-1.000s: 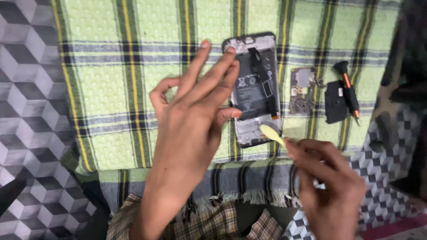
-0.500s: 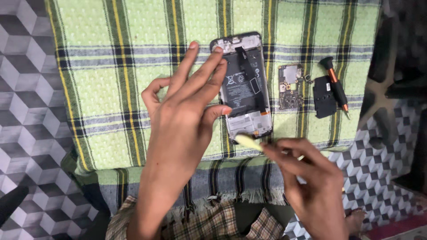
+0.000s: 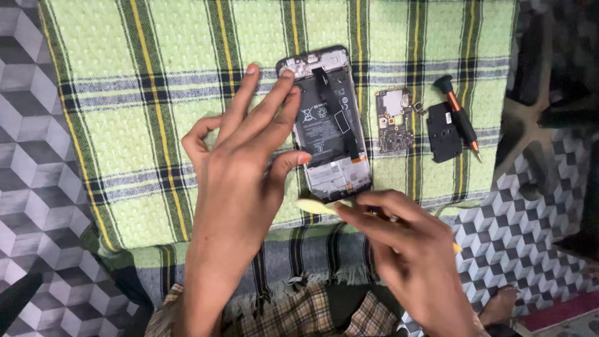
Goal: The person uses a toothbrush to clean the internal components of a disassembled smartphone, including the battery, motherboard, and camera module. The person brushes each part individually and places them back on the table.
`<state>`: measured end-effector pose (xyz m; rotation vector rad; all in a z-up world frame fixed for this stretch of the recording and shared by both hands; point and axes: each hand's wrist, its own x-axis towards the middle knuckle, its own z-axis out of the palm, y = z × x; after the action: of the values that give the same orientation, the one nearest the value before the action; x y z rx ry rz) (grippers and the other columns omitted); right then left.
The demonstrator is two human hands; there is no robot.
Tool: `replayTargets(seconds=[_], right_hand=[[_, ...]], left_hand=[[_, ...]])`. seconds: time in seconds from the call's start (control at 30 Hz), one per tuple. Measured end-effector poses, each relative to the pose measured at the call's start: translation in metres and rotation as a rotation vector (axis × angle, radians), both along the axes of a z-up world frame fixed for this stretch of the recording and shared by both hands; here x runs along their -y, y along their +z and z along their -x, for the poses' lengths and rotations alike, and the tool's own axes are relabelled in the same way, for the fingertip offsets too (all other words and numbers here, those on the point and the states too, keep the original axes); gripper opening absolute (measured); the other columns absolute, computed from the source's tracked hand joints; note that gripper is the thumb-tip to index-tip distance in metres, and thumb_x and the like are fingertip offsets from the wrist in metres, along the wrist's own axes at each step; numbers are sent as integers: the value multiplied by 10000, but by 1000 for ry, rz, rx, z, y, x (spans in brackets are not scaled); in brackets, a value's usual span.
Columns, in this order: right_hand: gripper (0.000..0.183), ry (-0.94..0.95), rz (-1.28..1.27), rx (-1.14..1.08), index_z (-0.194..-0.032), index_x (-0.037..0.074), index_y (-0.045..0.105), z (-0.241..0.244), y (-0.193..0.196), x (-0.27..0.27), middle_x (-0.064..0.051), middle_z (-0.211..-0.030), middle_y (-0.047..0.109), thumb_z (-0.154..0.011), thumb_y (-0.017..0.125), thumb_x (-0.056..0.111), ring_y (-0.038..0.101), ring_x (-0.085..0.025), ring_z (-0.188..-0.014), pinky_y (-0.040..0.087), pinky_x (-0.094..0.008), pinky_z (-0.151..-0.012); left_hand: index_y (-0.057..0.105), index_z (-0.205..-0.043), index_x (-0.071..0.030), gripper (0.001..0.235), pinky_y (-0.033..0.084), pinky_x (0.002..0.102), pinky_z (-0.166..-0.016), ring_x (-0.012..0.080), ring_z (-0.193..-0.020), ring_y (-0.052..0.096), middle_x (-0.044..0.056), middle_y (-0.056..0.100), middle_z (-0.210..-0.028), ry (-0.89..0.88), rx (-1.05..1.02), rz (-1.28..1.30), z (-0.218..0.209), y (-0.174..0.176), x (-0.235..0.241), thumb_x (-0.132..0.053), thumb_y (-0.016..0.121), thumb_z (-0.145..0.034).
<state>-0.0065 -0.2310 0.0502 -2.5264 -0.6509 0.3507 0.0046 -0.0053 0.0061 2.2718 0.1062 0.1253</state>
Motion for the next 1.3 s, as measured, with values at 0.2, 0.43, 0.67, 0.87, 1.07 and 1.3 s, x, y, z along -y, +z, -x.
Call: replayTargets(seconds=[0.2, 0.43, 0.67, 0.87, 1.07, 1.3], right_hand=[[358, -280, 155, -90, -1095, 148, 799, -27, 18, 32, -66, -1084, 773, -950, 588, -102, 670, -128, -656, 433, -235, -404], [339, -119, 36, -106, -1096, 129, 794, -24, 10, 15, -77, -1077, 755, -867, 660, -83, 735, -108, -779, 538, -220, -524], [272, -401, 24, -65, -1151, 34, 759, -3, 14, 4, -123, -1132, 743, -916, 672, -72, 746, -182, -937, 613, -244, -707], [328, -452, -7, 97, -1238, 9, 727, 20, -6, 1, -152, -1090, 724, -935, 658, -97, 751, -180, -927, 611, -250, -732], [371, -453, 153, 210, -1213, 61, 758, 44, -5, -7, -149, -1041, 721, -867, 730, -71, 710, -145, -731, 538, -265, -607], [335, -472, 60, 210, -1220, 90, 757, 41, -11, -4, -117, -1064, 729, -926, 720, -66, 698, -129, -724, 519, -255, -557]], left_hand=[[638, -1413, -96, 523, 271, 457, -1123, 250, -1526, 396, 15, 542, -1549, -6, 32, 13, 5, -7, -1, -171, 769, -912], [643, -1399, -101, 532, 281, 458, -1098, 240, -1518, 401, 7, 555, -1534, 2, 13, 43, 2, 0, -3, -195, 765, -890], [612, -1438, -116, 559, 271, 455, -1110, 227, -1528, 379, 1, 541, -1554, -10, -1, 48, 6, -5, -3, -208, 761, -907], [615, -1430, -134, 545, 262, 447, -1116, 226, -1535, 382, -1, 533, -1564, 0, 4, -5, 5, -7, 1, -241, 756, -915], [615, -1436, -115, 560, 251, 451, -1130, 220, -1539, 358, -4, 517, -1578, -26, -7, -36, 3, -5, -2, -243, 756, -910], [421, -1591, -155, 827, 151, 523, -1218, 283, -1584, 211, 82, 285, -1695, -209, -31, -85, 6, 8, -12, 83, 577, -814]])
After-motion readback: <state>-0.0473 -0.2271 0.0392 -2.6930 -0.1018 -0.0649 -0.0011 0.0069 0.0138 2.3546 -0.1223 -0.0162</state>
